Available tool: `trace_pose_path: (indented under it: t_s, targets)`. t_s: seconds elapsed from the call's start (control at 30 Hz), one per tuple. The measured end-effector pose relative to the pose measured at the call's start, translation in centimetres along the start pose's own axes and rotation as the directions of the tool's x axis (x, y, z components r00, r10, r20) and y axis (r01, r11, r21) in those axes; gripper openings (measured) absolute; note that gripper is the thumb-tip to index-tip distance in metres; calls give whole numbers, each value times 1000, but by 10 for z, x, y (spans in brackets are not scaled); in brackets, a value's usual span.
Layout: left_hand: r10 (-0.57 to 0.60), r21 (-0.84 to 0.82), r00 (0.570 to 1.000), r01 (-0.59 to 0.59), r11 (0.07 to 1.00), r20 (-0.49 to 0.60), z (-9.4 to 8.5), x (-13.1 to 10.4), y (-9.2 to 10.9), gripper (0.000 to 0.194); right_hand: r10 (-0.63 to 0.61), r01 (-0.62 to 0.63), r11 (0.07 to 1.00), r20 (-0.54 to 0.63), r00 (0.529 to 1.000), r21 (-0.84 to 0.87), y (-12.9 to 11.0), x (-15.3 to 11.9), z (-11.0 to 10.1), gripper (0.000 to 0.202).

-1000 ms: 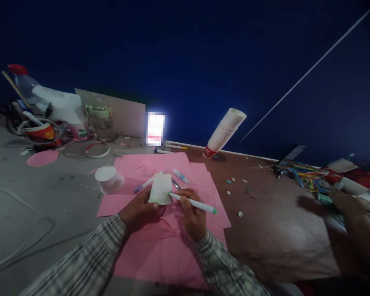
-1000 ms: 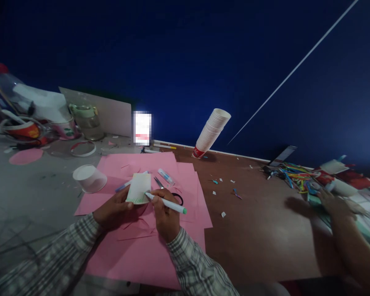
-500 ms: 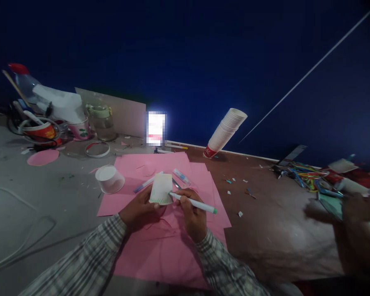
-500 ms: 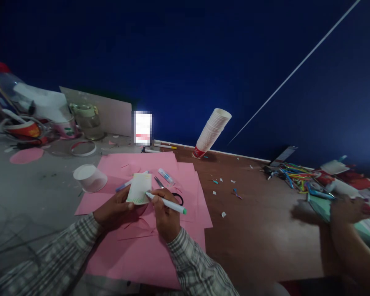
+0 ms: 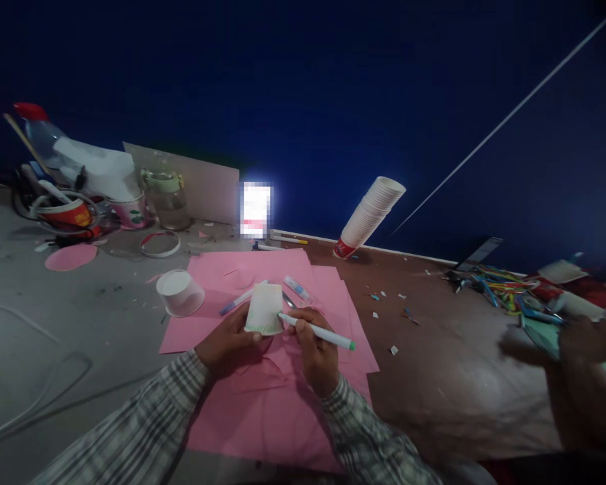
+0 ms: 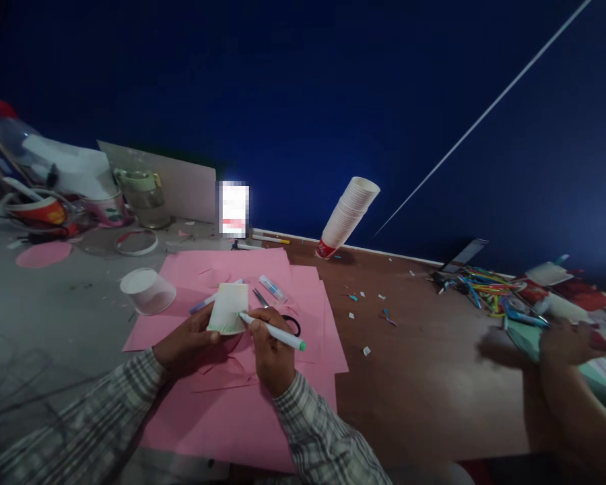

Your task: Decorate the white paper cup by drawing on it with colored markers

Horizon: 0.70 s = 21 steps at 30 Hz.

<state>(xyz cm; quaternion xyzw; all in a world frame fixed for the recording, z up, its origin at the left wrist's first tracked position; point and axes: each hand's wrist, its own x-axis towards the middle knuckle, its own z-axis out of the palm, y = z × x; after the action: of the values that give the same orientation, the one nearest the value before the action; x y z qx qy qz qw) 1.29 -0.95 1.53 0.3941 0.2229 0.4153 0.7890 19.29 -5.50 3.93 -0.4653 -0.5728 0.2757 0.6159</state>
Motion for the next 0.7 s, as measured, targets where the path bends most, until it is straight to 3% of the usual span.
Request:
trace_pose_path:
  t_s: [0.27, 0.7]
  targets:
    - [-15, 16, 1000, 15, 1000, -25, 4, -1, 3, 71, 6, -6, 1000, -37, 999, -1, 13, -5, 3, 30]
    - [-19, 32, 999, 20, 999, -28, 5, -1, 4, 73, -6, 6, 1000, -28, 1000, 1, 13, -5, 3, 26]
